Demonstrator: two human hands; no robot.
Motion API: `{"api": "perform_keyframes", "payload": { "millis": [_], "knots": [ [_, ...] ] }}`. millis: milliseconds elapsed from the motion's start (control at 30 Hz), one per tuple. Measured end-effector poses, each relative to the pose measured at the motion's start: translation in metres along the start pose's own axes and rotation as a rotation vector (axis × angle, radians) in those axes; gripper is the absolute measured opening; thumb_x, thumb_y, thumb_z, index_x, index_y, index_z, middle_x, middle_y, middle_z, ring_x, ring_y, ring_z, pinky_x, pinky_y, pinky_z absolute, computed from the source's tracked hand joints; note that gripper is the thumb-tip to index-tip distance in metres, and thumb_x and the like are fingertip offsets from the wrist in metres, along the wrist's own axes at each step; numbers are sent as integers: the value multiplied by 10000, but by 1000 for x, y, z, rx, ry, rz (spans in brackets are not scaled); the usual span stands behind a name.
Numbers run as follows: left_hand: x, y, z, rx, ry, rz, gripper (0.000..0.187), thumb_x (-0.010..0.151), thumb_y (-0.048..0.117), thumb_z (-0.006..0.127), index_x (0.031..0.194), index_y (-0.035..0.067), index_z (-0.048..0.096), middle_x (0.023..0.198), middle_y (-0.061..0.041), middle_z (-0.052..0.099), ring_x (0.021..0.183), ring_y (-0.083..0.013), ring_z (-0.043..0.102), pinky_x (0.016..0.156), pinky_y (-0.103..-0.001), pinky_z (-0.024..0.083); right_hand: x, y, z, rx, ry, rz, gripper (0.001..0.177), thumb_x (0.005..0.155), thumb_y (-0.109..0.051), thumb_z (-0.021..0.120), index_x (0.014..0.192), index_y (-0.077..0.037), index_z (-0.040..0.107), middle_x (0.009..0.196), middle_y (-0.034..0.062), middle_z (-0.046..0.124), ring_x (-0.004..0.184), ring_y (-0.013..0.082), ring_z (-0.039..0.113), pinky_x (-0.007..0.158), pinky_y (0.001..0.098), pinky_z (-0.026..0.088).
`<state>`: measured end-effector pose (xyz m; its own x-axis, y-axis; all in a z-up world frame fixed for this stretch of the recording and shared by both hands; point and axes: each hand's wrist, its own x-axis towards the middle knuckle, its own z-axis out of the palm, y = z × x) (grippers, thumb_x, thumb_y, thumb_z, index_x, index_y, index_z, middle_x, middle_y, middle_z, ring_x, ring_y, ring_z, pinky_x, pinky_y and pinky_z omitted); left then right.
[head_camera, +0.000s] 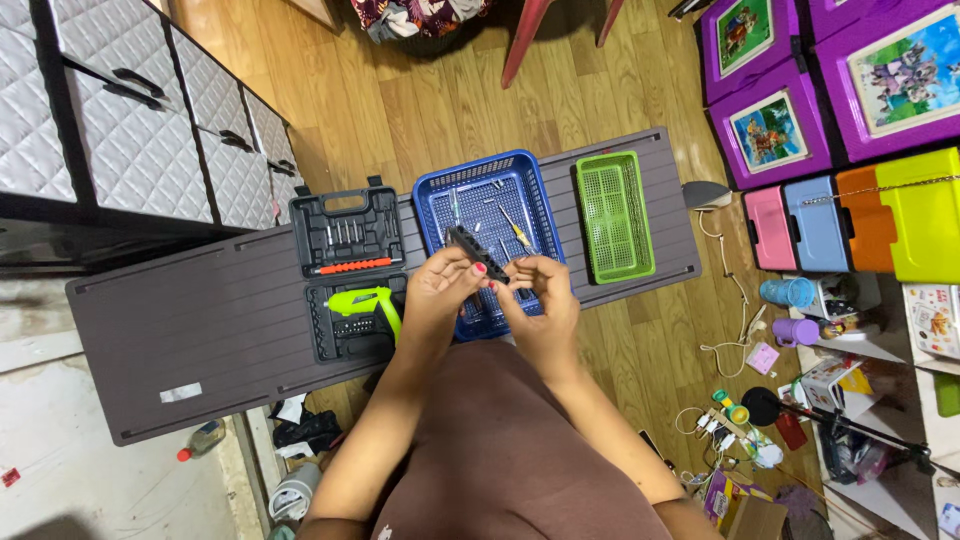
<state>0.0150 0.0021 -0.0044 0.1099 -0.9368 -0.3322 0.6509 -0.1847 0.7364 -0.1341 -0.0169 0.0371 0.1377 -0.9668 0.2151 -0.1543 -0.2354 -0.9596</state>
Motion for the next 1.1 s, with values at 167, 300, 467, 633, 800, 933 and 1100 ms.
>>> {"api": "perform_keyframes", "payload": {
  "millis": [167, 300, 467, 633, 800, 933, 1100],
  "knots": [
    [-4, 8, 8, 36, 69, -41, 189, 961, 65, 717, 1124, -10, 655, 1009, -67, 718, 917, -127, 706, 864, -255, 584, -4, 11, 1, -186, 11, -73, 410, 898, 19, 790, 1218, 33, 535, 1114, 143, 704, 941, 172, 733, 819, 270, 605],
    [-6, 7, 2, 145, 125, -72, 233, 957, 76, 706, 1170, -13, 676, 1047, -69, 748, 943, -102, 699, 779, -216, 512, -4, 27, 7, -343, -25, -69, 404, 895, -13, 815, 1220, -1, 575, 1074, 124, 724, 926, 189, 742, 809, 298, 599],
    [11, -17, -25, 204, 149, -26, 218, 961, 64, 694, 1158, -30, 685, 1049, -78, 754, 927, -120, 706, 806, -245, 558, -3, 68, 4, -149, -240, 87, 454, 872, -61, 812, 1240, 9, 556, 1057, 130, 707, 971, 179, 714, 836, 303, 593],
    [27, -34, -61, 213, 275, -27, 201, 969, 48, 677, 1156, -28, 666, 1052, -62, 728, 937, -124, 685, 851, -262, 565, 16, 162, -12, 130, -268, 398, 355, 940, -83, 637, 1270, -35, 517, 1035, 115, 722, 938, 118, 698, 765, 262, 536],
    [37, -29, -71, 287, 348, -15, 195, 1001, 58, 667, 1178, -24, 661, 1026, -63, 710, 960, -126, 663, 882, -253, 520, 59, 268, -11, -369, -249, 416, 191, 986, -109, 635, 1165, -45, 615, 1039, 147, 725, 894, 220, 729, 769, 341, 573],
    [45, -20, -67, 114, 346, -59, 206, 977, 72, 650, 1168, -3, 645, 1054, -42, 724, 969, -123, 678, 884, -261, 549, 98, 329, 5, -681, -410, 138, 178, 925, -90, 659, 1097, -45, 668, 1067, 175, 686, 1002, 362, 668, 858, 450, 561],
    [56, -12, -58, 157, 356, -123, 268, 963, 81, 652, 1224, 20, 649, 1099, -47, 756, 972, -117, 684, 853, -253, 545, 135, 380, 43, -969, -656, 9, 257, 902, -47, 549, 1136, -67, 655, 1215, 154, 654, 1061, 370, 656, 835, 481, 563]
  ]
}}
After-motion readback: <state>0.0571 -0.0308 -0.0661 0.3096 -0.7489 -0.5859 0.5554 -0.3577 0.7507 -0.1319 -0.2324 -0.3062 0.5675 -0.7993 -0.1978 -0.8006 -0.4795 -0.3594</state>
